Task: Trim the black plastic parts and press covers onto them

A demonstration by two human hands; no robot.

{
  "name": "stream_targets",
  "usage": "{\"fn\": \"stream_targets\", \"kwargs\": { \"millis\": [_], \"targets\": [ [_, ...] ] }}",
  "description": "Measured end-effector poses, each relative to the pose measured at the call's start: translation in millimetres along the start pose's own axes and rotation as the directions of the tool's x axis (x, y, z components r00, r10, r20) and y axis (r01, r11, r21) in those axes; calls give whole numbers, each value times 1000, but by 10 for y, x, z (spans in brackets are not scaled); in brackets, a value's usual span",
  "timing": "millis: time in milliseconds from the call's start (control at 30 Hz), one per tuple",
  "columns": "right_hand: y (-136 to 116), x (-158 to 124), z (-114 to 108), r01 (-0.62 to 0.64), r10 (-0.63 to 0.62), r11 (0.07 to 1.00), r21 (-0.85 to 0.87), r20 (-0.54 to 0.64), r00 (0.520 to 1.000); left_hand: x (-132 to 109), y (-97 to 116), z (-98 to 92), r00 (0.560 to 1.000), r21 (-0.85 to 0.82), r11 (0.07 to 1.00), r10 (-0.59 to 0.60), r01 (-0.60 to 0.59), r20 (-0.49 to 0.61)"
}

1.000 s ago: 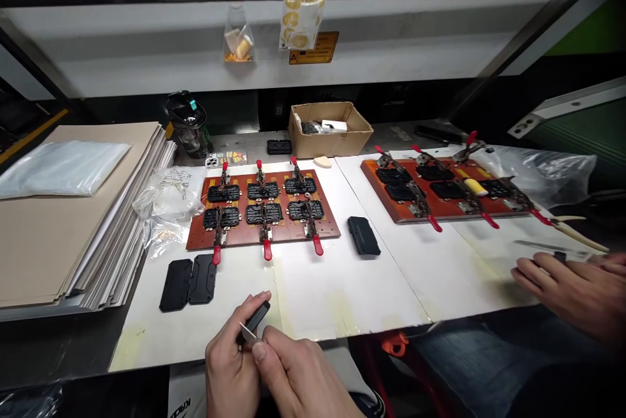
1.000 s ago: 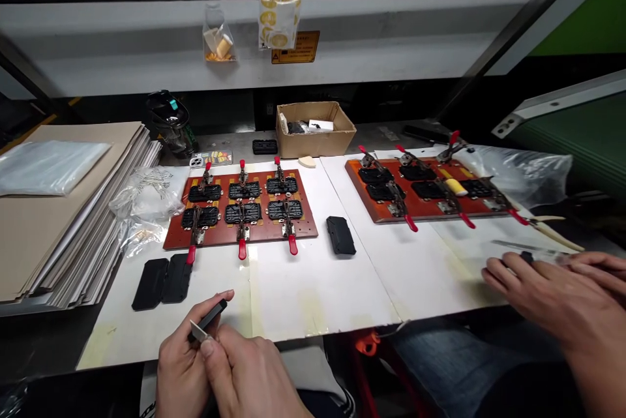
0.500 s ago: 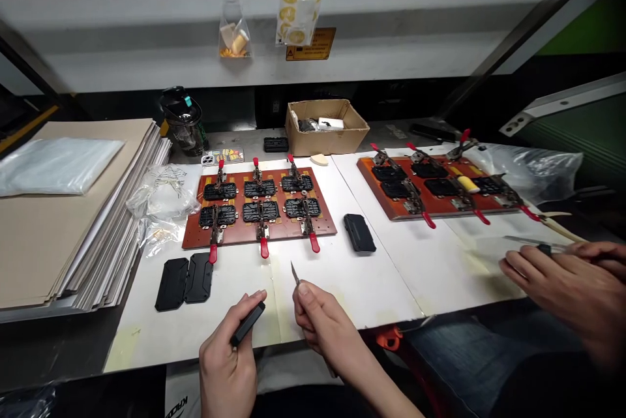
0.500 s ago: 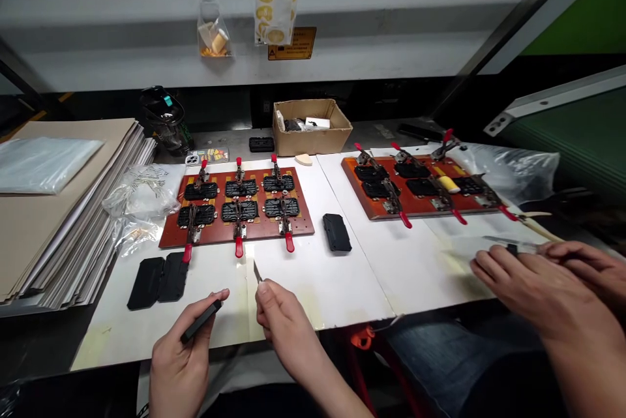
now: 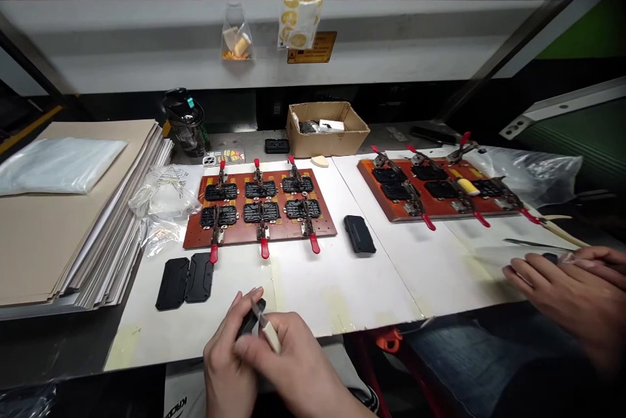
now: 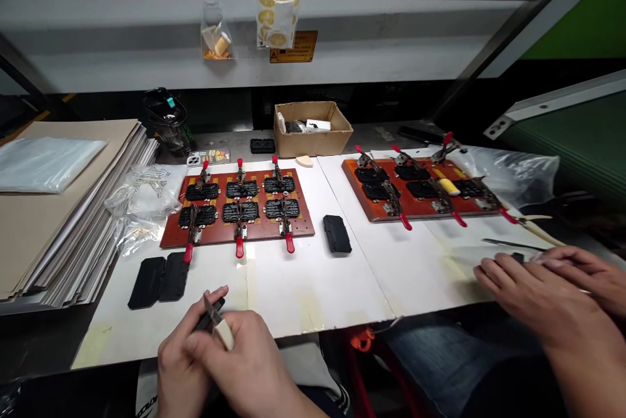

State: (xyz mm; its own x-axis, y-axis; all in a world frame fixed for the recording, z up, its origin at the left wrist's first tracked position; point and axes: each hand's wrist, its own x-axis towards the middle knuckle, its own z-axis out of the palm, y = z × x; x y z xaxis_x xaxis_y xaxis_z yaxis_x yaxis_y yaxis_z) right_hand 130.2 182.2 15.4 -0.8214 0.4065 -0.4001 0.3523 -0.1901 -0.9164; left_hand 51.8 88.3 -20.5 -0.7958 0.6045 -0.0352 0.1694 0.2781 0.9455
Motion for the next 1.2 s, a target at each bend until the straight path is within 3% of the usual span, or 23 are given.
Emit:
{"fn": "stream_targets", "kwargs": {
  "millis": [67,133,200,233,300,333,400,433,500,600,700,800,867,933,1000,1100,1200],
  "targets": [
    [-30,-44,-6,-63,61,998,28,62,996,28,-28,-16,998,-17,998,-56,56,-16],
    [-26,-82,-52,-41,39,996,75,32,999,81,-43,-32,992,-39,992,-122,122,-8],
    [43,-87,-117,74,-59,993,87,-159,986,146,-21,-35,976,-139,966,-212,217,52],
    [102,-72,-145,135,-111,989,66,-286,952,177,7,-27,957,-246,925,-271,289,104],
    [246,-17,-175,206,-168,978,38,-446,879,224,88,4,899,-502,746,-380,437,218],
    [317,19,-178,222,-173,973,60,-450,876,240,131,24,870,-608,630,-417,484,261],
    [412,89,-186,213,-157,966,146,-323,933,254,195,57,841,-731,464,-462,501,283],
    [424,119,-204,190,-141,965,179,-256,956,255,210,62,838,-754,437,-474,491,271],
    [362,158,-286,159,-113,972,172,-252,961,252,204,38,845,-731,480,-473,486,251],
    [111,154,-484,149,-132,989,24,-336,933,262,169,-59,866,-475,726,-383,497,321],
    [-154,94,-617,162,-191,974,-160,-193,962,292,200,-134,836,-163,926,-220,341,502],
    [-261,26,-611,235,-254,935,-266,-40,966,312,259,-117,780,-104,962,-138,251,610],
    [-228,-21,-561,282,-328,915,-289,-126,936,309,256,-74,820,-96,968,-141,231,555],
    [-146,-78,-484,267,-334,921,-284,-219,917,293,213,-32,892,-69,980,-137,184,431],
    [-60,-143,-375,223,-271,931,-288,-141,952,270,160,-1,928,-56,987,-125,154,352],
    [16,-214,-195,201,-195,919,-340,52,979,245,121,27,938,-111,982,-107,151,329],
    [17,-223,-91,184,-182,901,-393,44,982,239,124,39,950,-118,984,-92,132,299]
  ]
}}
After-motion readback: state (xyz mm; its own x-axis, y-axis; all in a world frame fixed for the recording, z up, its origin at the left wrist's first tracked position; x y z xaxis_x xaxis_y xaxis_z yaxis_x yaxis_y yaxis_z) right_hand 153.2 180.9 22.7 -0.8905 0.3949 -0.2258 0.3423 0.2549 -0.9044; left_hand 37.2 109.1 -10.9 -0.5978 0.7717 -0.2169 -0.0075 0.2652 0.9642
